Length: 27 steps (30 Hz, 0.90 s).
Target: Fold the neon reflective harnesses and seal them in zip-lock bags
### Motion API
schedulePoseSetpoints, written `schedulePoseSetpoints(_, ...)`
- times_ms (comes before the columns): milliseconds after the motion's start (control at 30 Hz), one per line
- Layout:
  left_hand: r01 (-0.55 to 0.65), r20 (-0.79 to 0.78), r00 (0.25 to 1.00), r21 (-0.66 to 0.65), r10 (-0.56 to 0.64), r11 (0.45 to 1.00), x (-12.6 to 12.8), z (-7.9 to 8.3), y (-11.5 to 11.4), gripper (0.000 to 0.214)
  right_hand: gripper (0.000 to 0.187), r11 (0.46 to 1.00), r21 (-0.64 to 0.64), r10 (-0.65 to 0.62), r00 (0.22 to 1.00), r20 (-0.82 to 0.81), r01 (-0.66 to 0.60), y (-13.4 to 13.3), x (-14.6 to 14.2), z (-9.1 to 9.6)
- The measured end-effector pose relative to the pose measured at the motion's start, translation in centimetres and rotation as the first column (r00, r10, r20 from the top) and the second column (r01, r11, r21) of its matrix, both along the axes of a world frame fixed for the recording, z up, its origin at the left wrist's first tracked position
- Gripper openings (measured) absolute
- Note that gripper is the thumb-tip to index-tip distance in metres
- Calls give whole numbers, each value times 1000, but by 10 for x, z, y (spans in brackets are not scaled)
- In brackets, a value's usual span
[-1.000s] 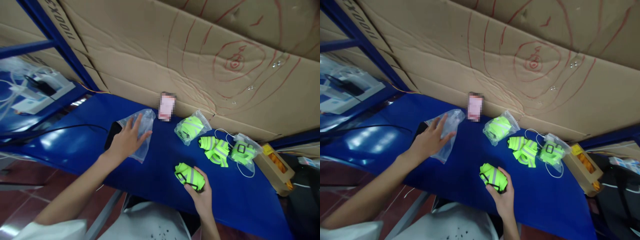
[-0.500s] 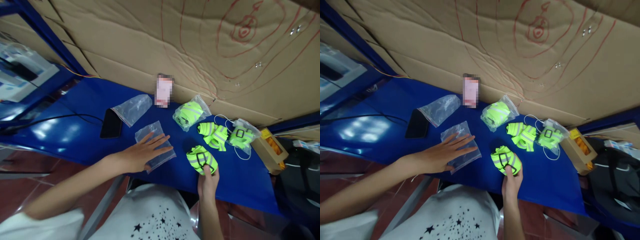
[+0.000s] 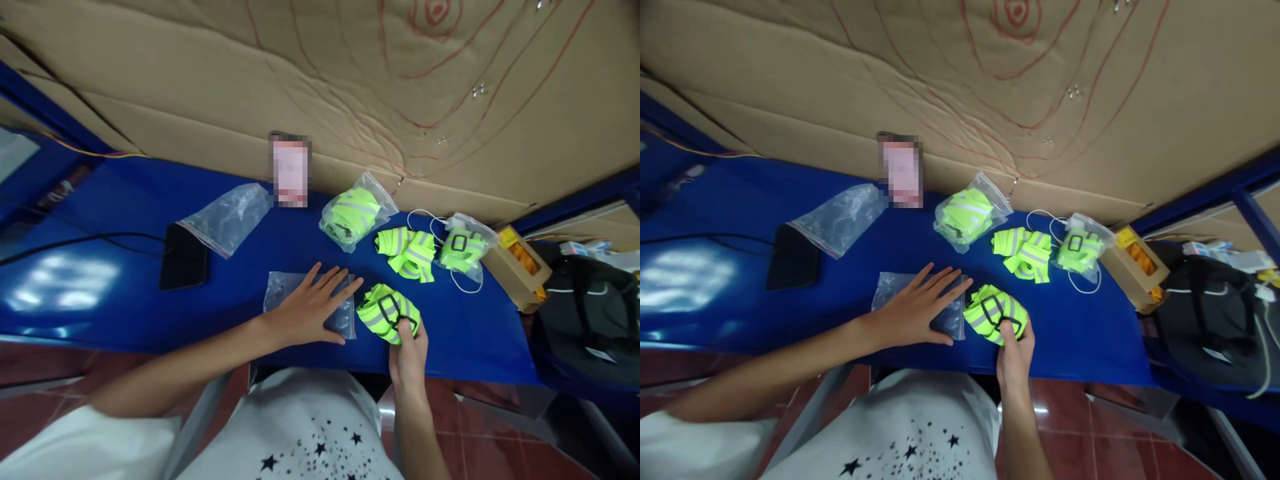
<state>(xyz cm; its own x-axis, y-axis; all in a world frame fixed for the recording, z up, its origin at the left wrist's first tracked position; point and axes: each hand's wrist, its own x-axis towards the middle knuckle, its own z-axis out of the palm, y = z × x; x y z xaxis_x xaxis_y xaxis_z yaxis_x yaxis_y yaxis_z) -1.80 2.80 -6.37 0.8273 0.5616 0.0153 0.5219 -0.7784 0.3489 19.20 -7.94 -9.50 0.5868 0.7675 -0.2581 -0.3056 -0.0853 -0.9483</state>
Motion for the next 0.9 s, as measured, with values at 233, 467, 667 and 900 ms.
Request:
schedulePoseSetpoints(233, -22, 134, 991, 26, 19, 999, 4, 7, -3, 98, 63, 999, -7, 39, 999, 27, -39, 4, 10, 3)
schedulePoseSetpoints(467, -13, 195, 981, 37, 5, 999, 4, 5, -9, 97, 55, 844, -145, 537, 803, 258, -517, 17, 30, 34)
schedulePoseSetpoints(667, -47, 244, 967, -97, 70, 994, 11, 3, -22, 94, 55, 703, -315, 708, 591, 387, -637, 31, 28, 54)
schedulePoseSetpoints(900, -28, 318, 931, -425, 179, 905, 5, 25, -13, 106, 54, 605, -278, 774, 468, 427, -746, 32, 28, 57)
